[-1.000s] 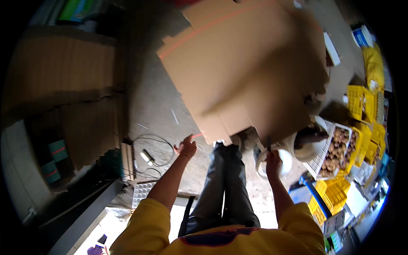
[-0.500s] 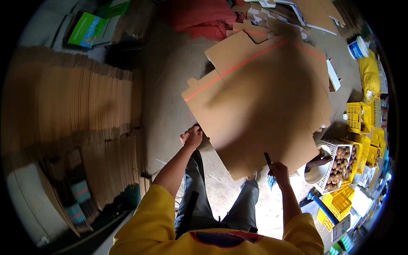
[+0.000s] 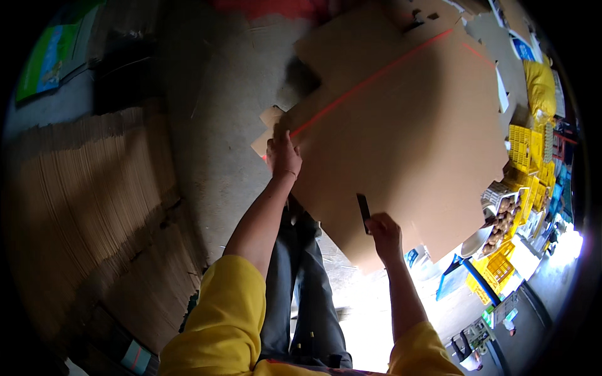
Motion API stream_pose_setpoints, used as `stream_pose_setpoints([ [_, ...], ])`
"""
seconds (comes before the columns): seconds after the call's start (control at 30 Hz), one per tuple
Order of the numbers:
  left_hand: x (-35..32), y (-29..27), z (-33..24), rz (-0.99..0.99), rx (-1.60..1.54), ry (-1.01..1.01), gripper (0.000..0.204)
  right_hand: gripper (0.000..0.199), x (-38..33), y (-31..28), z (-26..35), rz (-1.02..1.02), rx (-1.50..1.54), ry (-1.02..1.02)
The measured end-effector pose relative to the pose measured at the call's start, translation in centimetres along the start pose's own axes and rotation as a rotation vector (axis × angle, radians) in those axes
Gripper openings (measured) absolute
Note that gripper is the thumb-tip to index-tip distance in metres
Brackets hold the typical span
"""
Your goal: The person walks through a warehouse, picks up a stack of flat cardboard sheets, and begins folding them into box shapes. They manipulate the cardboard by hand, folding flaps and aligning edges to form boxes.
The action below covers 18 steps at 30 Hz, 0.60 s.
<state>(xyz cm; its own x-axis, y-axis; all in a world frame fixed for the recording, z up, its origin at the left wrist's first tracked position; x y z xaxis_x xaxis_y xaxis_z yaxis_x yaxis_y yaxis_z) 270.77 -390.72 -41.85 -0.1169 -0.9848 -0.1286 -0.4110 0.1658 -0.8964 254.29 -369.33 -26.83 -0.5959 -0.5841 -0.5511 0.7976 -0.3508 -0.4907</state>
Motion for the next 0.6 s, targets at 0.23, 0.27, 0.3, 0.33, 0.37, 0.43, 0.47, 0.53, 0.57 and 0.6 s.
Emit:
stream_pose_setpoints([
  [0.23,2.4,1.1,1.1,0.152,0.036,0.050,0.022,0.013,8.2,8.4,2.9,0.007,0.061,-0.092],
  [0.27,2.6,1.1,1.1,0.097,0.058,0.108,0.018,0.014,9.4,9.3,3.0,0.006,0.075,-0.112],
  [0.3,2.6,1.3,1.1,0.101,0.034,0.097,0.017,0.014,10.3,10.2,2.9,-0.020,0.012,-0.179],
  [0.33,2.6,1.4,1.0,0.104,0.007,0.084,0.016,0.015,11.3,11.1,2.8,-0.044,-0.053,-0.248],
  [0.37,2.6,1.4,0.9,0.106,-0.020,0.070,0.015,0.015,12.0,11.8,2.8,-0.068,-0.119,-0.318],
  [0.43,2.7,1.6,1.7,0.117,-0.045,0.026,0.014,0.014,13.4,13.9,3.3,-0.071,-0.265,-0.393],
  [0.47,2.7,1.7,1.9,0.124,-0.059,0.004,0.014,0.014,13.9,14.8,3.5,-0.075,-0.339,-0.430],
  [0.53,2.8,1.5,1.2,0.169,-0.040,0.037,0.012,0.012,14.6,16.0,3.5,-0.073,-0.436,-0.527],
  [0.57,2.8,1.4,0.9,0.193,-0.031,0.054,0.011,0.012,14.7,16.3,3.4,-0.073,-0.484,-0.575],
  [0.6,3.2,1.6,1.8,0.365,-0.193,-0.112,0.009,0.012,14.7,16.7,3.4,-0.080,-0.487,-0.605],
])
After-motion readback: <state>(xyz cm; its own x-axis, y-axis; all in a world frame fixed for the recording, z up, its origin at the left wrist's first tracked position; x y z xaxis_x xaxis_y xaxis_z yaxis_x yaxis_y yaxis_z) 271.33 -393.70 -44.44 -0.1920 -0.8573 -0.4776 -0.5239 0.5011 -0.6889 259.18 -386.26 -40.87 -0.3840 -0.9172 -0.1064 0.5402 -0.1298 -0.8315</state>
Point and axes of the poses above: each hand's wrist, its own x-axis towards the middle knuckle, its own y-axis out of the palm, z = x × y, the point moved 3 cm from there along x, towards the middle knuckle, and after that the axes turned 10 degrees about -z, right-handed, at the moved point
